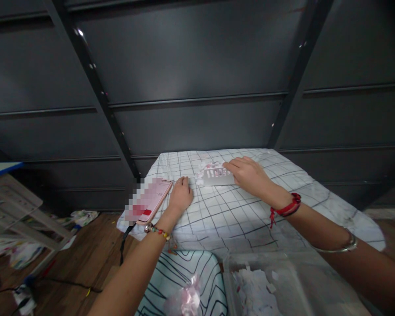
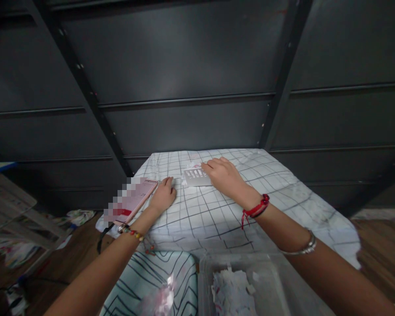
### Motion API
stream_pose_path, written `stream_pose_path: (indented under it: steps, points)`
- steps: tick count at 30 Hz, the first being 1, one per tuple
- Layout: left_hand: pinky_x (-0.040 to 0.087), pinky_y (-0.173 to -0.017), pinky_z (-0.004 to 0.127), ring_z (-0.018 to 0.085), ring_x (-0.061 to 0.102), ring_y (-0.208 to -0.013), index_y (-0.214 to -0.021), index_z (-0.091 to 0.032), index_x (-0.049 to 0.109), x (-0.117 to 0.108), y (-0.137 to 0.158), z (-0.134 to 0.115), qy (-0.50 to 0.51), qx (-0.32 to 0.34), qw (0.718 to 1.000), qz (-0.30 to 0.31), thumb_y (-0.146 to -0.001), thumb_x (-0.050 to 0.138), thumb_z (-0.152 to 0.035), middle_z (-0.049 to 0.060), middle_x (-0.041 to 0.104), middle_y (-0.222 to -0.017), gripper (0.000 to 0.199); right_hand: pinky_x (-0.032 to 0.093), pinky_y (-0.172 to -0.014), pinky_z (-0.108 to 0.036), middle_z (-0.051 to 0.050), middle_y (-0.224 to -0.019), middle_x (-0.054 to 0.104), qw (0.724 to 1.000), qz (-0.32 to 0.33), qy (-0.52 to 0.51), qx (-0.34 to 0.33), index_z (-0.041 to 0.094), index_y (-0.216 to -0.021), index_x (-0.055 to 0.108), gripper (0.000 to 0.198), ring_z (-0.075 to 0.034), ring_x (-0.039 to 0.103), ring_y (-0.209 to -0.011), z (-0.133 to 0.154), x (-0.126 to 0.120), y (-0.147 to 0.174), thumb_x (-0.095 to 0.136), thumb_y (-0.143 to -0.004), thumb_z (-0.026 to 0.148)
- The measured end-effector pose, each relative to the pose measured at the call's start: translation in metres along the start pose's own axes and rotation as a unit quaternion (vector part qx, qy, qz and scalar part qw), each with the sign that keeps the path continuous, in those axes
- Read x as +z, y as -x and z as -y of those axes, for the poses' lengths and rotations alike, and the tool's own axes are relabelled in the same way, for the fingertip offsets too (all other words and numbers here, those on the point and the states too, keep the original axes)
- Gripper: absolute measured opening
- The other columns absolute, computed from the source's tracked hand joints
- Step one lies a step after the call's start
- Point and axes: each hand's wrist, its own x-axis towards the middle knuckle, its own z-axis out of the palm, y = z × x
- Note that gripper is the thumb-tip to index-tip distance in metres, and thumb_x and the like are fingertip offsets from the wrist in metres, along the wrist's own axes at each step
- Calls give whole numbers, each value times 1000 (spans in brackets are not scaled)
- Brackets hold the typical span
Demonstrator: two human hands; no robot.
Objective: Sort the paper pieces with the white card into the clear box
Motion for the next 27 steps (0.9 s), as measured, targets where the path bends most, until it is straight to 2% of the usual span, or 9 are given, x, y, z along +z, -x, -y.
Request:
stream_pose_path:
  steps: [10, 17, 21, 27]
  points:
    - [36, -102, 40, 26, 46, -120, -126, -7, 45, -1, 1, 0, 3, 9, 1000, -5, -81, 43, -10, 19, 49, -128, 45, 33, -68, -31, -8, -77, 64, 1000, -3, -1, -6, 13, -92, 64, 32, -18, 52, -73, 4, -2, -4, 39, -77, 0]
    - [36, -102, 39, 27, 46, -120, -124, -4, 46, 0, 0, 1, -2, 12, 1000, -3, -81, 43, -10, 20, 48, -128, 44, 34, -68, -29, -7, -78, 64, 1000, -4, -21, -23, 13, -99, 63, 37, -17, 53, -76, 4, -1, -1, 40, -75, -2]
    - [36, -102, 41, 26, 46, -121, -125, -9, 45, 1, 0, 2, -2, 16, 1000, -6, -81, 43, -10, 17, 49, -128, 44, 33, -69, -31, -8, -78, 64, 1000, -16, -9, -9, 13, -95, 64, 33, -18, 52, -75, 4, -2, -2, 40, -78, 0]
    - [37, -101, 41, 27, 47, -119, -125, -9, 45, 1, 0, 3, -4, 15, 1000, -6, -81, 43, -11, 17, 49, -128, 45, 31, -66, -31, -8, -77, 64, 1000, -9, -3, -12, 13, -96, 64, 32, -18, 52, -73, 9, 1, -3, 40, -79, 0]
